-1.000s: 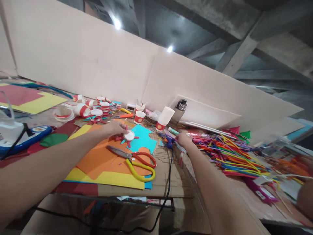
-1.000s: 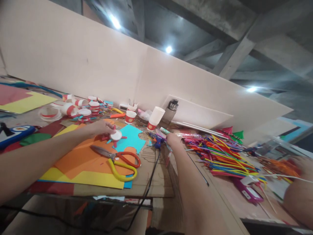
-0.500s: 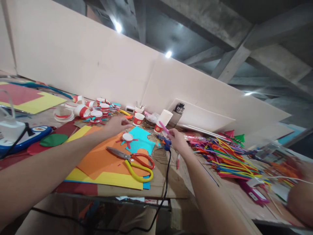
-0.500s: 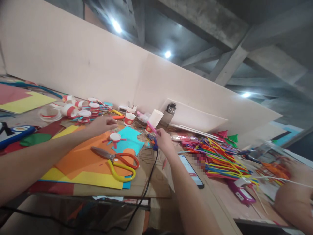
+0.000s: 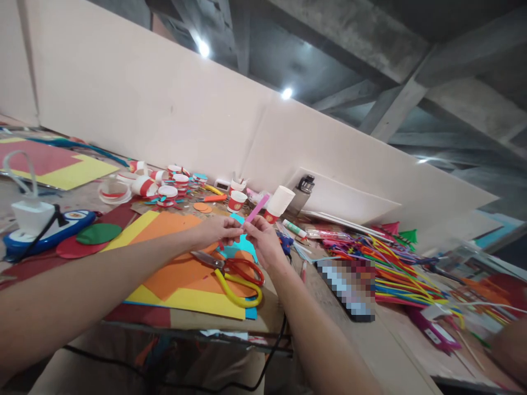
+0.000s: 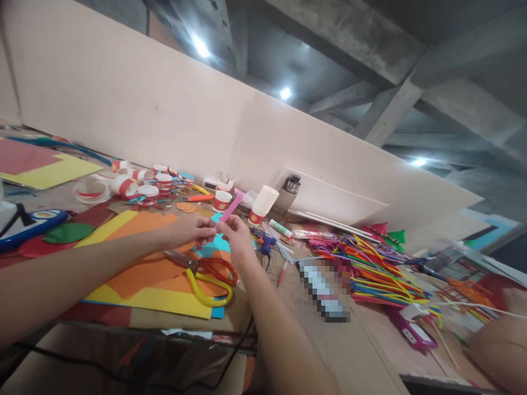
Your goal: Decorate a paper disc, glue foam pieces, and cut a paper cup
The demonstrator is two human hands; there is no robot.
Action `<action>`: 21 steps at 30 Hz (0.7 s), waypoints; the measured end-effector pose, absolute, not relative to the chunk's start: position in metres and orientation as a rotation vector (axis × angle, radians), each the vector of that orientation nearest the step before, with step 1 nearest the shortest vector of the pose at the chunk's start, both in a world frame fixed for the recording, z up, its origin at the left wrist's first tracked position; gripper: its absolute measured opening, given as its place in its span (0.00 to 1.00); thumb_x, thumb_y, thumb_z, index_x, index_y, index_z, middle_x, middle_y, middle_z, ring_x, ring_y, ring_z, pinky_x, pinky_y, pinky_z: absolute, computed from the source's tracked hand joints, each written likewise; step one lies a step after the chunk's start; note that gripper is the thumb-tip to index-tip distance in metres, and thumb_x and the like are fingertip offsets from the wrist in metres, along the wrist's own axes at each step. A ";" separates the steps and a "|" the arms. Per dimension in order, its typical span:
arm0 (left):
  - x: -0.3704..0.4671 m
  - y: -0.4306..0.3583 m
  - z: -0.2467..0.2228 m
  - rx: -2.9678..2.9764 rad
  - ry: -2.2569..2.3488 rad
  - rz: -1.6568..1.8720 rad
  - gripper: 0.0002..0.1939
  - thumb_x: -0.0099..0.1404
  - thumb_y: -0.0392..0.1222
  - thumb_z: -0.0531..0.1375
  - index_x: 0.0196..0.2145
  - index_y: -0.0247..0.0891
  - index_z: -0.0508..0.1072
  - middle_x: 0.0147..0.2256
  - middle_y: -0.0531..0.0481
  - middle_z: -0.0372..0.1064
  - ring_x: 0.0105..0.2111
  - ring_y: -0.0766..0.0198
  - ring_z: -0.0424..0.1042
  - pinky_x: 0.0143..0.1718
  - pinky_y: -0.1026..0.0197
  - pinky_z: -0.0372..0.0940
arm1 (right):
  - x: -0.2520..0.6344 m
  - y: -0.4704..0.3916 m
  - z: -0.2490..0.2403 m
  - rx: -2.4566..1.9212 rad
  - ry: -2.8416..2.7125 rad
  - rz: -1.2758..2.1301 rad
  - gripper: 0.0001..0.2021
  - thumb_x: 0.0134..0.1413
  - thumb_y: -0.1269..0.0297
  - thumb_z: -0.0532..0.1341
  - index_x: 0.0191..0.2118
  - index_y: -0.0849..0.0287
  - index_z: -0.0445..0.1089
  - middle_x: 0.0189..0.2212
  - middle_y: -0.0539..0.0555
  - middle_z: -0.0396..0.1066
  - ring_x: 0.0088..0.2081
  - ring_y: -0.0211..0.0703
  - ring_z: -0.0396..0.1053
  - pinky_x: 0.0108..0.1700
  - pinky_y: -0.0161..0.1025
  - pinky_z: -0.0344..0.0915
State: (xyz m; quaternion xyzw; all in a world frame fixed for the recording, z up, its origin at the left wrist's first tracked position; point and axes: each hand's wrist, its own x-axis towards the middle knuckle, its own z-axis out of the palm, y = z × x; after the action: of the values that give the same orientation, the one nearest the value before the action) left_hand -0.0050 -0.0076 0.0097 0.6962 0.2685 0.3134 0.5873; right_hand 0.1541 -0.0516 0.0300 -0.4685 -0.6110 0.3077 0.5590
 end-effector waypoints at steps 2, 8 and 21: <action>-0.004 -0.007 0.010 1.681 0.669 0.716 0.18 0.56 0.55 0.62 0.26 0.35 0.69 0.19 0.55 0.63 0.19 0.70 0.63 0.21 0.66 0.59 | 0.155 -0.052 0.027 -1.046 -1.386 0.865 0.13 0.46 0.48 0.65 0.27 0.51 0.69 0.23 0.51 0.70 0.20 0.38 0.64 0.23 0.39 0.60; 0.004 -0.016 0.018 1.634 0.694 0.664 0.18 0.54 0.55 0.62 0.26 0.35 0.70 0.20 0.54 0.66 0.17 0.71 0.62 0.19 0.67 0.56 | 0.159 -0.047 0.027 -0.950 -1.156 0.916 0.13 0.43 0.52 0.68 0.23 0.55 0.68 0.15 0.46 0.58 0.16 0.32 0.53 0.18 0.36 0.49; 0.009 -0.050 0.029 2.107 0.846 0.442 0.12 0.49 0.49 0.64 0.28 0.39 0.78 0.21 0.54 0.71 0.20 0.66 0.66 0.22 0.66 0.54 | 0.221 -0.040 0.053 -0.845 -0.880 0.890 0.14 0.45 0.56 0.65 0.25 0.58 0.61 0.14 0.40 0.53 0.14 0.27 0.49 0.17 0.29 0.48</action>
State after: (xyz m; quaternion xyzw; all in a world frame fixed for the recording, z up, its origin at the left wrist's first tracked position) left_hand 0.0088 -0.0503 0.0291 0.8339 0.3348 0.1748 0.4024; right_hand 0.2209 -0.0397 0.0527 -0.3836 -0.3992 0.4041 0.7282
